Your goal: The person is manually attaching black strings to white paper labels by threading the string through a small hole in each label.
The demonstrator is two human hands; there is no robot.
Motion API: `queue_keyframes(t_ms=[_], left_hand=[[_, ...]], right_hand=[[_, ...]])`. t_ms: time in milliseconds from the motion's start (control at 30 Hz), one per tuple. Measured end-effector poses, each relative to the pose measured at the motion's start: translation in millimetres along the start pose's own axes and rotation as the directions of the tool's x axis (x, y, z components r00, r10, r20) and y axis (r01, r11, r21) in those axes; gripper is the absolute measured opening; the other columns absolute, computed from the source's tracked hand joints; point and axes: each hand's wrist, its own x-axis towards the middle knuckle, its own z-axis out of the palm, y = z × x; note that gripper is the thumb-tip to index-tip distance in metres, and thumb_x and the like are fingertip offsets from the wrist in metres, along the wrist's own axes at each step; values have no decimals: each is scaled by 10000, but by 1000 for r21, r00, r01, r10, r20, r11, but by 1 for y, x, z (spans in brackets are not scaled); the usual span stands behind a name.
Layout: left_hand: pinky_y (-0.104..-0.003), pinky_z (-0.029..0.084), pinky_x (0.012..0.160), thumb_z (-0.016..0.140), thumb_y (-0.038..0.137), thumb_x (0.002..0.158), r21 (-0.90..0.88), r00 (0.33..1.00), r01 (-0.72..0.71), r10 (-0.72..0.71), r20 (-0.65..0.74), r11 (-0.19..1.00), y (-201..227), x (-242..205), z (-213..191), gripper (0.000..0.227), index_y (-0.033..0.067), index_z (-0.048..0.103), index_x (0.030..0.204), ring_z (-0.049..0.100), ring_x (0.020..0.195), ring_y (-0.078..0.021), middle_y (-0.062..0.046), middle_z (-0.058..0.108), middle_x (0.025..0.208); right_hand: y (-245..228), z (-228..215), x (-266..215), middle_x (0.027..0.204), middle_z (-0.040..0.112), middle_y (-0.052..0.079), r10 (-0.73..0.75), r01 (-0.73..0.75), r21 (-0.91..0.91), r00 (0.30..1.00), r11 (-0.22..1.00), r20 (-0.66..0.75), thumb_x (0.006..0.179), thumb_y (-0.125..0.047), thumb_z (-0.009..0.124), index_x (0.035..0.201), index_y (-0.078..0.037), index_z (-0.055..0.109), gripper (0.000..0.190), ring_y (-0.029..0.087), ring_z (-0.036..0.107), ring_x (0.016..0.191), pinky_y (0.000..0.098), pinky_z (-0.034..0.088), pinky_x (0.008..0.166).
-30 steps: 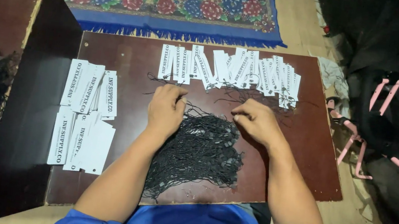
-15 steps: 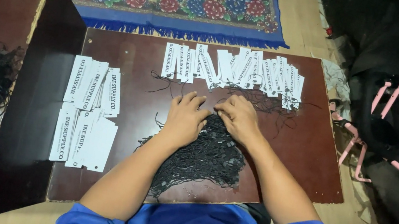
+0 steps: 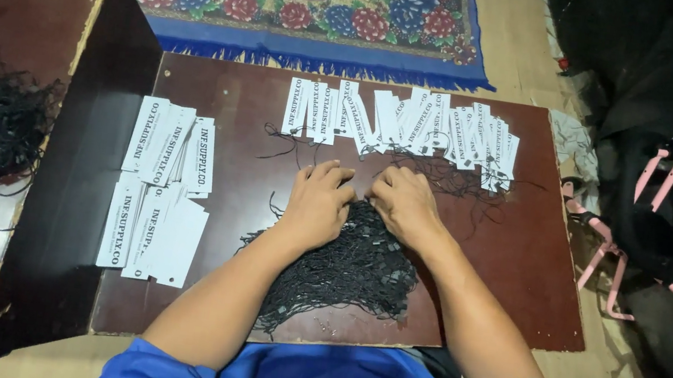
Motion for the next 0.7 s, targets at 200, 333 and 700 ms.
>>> queue_keyframes(t_ms=[200,333,700], left_hand=[[-457,426,943,632,123,784,-63,999,46,-46,5,997,-3,2,-7,155,202,727,877,572,1204,-254,-18,669,1121],[-404,419,861,635,163,769,-43,998,68,-68,9,997,-7,0,2,93,217,700,806,582,1052,-216,15,658,977],[-407,440,753,624,186,825,-27,980,70,-74,-185,997,-6,2,-7,97,172,700,882,578,1006,-269,-28,602,933]], right_hand=[[9,7,-5,914,557,-17,56,-56,57,998,997,0,954,-357,649,925,-230,582,147,244,610,915,400,467,773],[8,-5,-6,888,589,2,118,-119,189,993,975,17,977,-321,643,965,-221,605,107,277,645,923,423,489,784],[5,3,-3,913,577,-32,83,-86,97,996,992,38,906,-363,711,932,-249,636,138,238,621,937,405,464,796]])
